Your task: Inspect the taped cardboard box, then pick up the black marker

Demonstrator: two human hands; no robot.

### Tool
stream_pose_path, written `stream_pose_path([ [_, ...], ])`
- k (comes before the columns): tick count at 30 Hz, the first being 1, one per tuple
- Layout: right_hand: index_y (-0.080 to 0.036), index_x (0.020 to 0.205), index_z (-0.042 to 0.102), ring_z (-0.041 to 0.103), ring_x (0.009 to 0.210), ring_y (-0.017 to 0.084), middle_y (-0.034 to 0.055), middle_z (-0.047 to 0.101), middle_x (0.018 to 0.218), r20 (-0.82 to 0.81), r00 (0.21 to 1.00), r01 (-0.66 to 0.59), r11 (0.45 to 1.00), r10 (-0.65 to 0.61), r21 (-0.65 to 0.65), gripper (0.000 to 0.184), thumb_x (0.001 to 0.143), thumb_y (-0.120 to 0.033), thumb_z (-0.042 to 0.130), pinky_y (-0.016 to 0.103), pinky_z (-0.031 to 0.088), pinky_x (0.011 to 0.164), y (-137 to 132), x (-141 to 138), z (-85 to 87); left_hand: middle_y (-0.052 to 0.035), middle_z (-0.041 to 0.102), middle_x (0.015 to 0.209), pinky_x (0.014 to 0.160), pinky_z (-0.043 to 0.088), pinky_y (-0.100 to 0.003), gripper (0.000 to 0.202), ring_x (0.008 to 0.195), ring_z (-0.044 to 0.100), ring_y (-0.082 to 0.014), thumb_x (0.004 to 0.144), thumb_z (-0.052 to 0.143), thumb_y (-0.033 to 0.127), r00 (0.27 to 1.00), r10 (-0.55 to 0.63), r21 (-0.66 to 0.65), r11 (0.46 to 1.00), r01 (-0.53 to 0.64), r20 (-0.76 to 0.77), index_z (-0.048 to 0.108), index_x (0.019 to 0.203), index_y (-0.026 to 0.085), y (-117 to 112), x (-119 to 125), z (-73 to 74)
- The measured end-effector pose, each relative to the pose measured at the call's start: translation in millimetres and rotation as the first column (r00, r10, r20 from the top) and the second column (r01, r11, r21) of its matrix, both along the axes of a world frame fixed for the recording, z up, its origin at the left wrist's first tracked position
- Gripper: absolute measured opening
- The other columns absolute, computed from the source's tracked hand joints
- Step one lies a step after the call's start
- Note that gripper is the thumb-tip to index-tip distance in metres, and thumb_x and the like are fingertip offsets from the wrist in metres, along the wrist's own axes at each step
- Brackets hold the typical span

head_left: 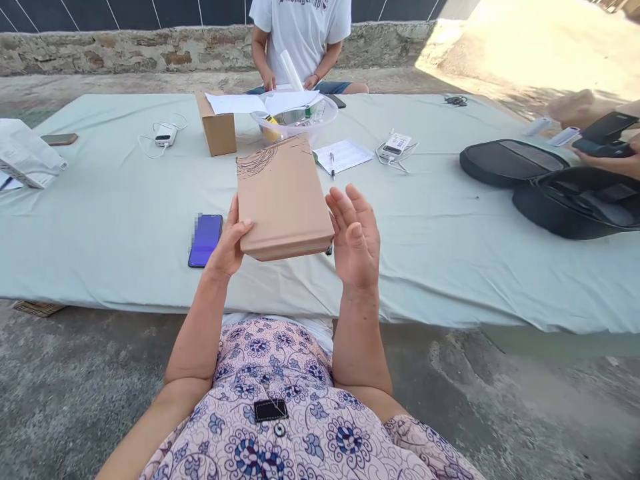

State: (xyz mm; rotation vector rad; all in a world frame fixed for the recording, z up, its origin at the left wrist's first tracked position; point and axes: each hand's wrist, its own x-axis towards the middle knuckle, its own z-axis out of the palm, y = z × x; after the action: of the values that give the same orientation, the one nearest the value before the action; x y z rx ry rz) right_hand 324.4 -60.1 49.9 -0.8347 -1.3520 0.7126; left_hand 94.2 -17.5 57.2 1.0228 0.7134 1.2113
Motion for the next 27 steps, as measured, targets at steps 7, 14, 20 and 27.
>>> stream_pose_path([
  [7,-0.045,0.165,0.02,0.026,0.163,0.035,0.0039,0.032,0.172,0.257,0.872,0.38,0.908,-0.416,0.179,0.077,0.098,-0.061,0.055,0.069,0.03,0.127,-11,-21,9.6,-0.0065,0.072,0.118,0.067,0.057,-0.036,0.054,0.095,0.068,-0.027,0.084,0.065,0.061,0.96,0.103,-0.452,0.892,0.026,0.259,0.064,0.128,0.03,-1,15,6.0],
  [14,-0.045,0.167,0.009,0.032,0.161,0.038,0.0075,0.026,0.174,0.293,0.871,0.365,0.918,-0.395,0.153,0.092,0.094,-0.067,0.06,0.07,0.034,0.124,-11,-22,7.0,-0.013,0.069,0.13,0.084,0.059,-0.051,0.057,0.111,0.068,-0.0339,0.09,0.054,0.061,0.826,0.08,-0.485,0.839,0.247,0.558,0.06,0.136,0.027,-8,25,19.6],
  [20,-0.044,0.167,-0.008,0.038,0.158,0.039,0.0124,0.017,0.178,0.289,0.948,0.143,0.99,-0.131,-0.018,0.122,0.081,-0.077,0.072,0.069,0.039,0.123,-2,-24,-1.5,-0.0148,0.07,0.126,0.085,0.058,-0.054,0.054,0.107,0.068,-0.0344,0.094,0.049,0.056,0.76,0.039,-0.416,0.854,0.312,0.649,0.063,0.133,0.022,-18,31,25.2],
  [27,-0.043,0.168,-0.004,0.039,0.158,0.04,0.0118,0.021,0.178,0.307,0.952,0.039,0.99,0.005,-0.134,0.122,0.081,-0.073,0.076,0.069,0.036,0.125,-5,-24,1.2,-0.0143,0.069,0.13,0.092,0.057,-0.055,0.051,0.114,0.067,-0.0349,0.094,0.05,0.056,0.764,0.065,-0.381,0.891,0.245,0.643,0.066,0.13,0.023,-23,35,26.0],
])
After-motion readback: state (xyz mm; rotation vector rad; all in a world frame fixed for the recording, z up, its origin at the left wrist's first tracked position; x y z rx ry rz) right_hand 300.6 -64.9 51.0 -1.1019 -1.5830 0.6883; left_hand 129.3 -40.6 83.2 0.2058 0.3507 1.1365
